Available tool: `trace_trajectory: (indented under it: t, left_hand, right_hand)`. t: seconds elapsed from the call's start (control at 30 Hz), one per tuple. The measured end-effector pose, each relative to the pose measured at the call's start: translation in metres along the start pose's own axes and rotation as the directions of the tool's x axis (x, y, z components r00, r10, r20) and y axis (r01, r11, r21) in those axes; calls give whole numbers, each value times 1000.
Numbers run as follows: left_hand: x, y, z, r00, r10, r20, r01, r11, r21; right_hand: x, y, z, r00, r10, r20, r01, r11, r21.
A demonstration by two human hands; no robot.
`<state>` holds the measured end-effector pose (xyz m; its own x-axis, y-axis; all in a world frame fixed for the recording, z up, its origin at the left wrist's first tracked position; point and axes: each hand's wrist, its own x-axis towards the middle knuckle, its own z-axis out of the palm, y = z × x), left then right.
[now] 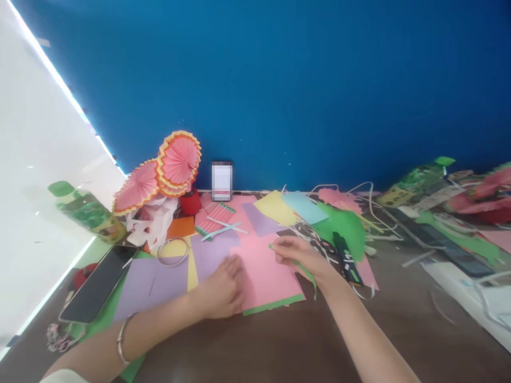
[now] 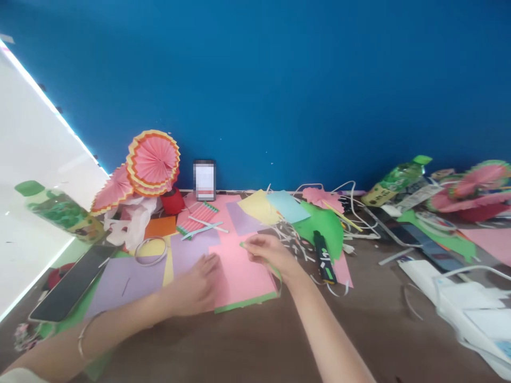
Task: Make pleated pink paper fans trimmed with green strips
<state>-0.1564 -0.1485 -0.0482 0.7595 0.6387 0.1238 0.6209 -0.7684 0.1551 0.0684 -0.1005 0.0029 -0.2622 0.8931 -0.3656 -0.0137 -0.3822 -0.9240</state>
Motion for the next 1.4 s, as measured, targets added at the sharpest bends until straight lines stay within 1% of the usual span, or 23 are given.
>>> trace_trajectory:
  t: [0.03,0.1,0.17,0.23,0.3,0.43,0.57,0.63,0.77,0.83,1.07,1.23,1.3,1.4]
  left_hand:
    - [-2,1,1,1000,10,-5,-10,1000,-13]
    - [-1,7,6,1000,-8,-25,7,999,-40]
    - [2,16,12,998,-43,-48,39,996,-82]
    - [5,22,19,994,-78,-76,70,993,-94]
    - [5,23,25,993,-86,-87,78,993,-89]
    - [0,19,33,995,-79,-61,73,992,-99]
    - [-2,20,32,994,-98,-42,94,991,-93]
    - [-1,21,30,993,-114,-41,110,989,-95]
    - [0,22,29,990,-140,-31,137,986,-98]
    - [0,22,28,990,-139,-27,135,986,-97]
    - [0,21,29,991,-132,-30,129,987,-97]
    - [0,22,31,990,-135,-35,131,988,-81]
    - [0,22,30,991,-130,-24,128,989,-73]
    - [0,22,26,991,-134,-1,133,989,-70]
  right_hand:
    - [4,-3,3,1000,11,2,-11,997,-77]
    - [17,-5,10,999,38,31,-29,972,-235]
    - [33,-4,17,993,74,97,-30,921,-389]
    - [49,-4,22,976,112,188,3,853,-522]
    - [62,-4,27,955,147,257,47,780,-624]
    - [79,-5,36,933,215,289,84,649,-756]
    - [90,-6,46,879,277,388,172,576,-799]
    - [95,-8,50,858,300,416,200,550,-811]
    - [102,-12,55,811,384,441,200,526,-826]
    - [105,-12,57,800,402,445,200,521,-830]
    - [106,-11,63,819,408,405,183,482,-857]
    - [103,-10,66,846,386,367,161,472,-867]
    - [101,-10,66,859,370,354,158,468,-870]
    - [99,-9,68,865,365,343,145,472,-870]
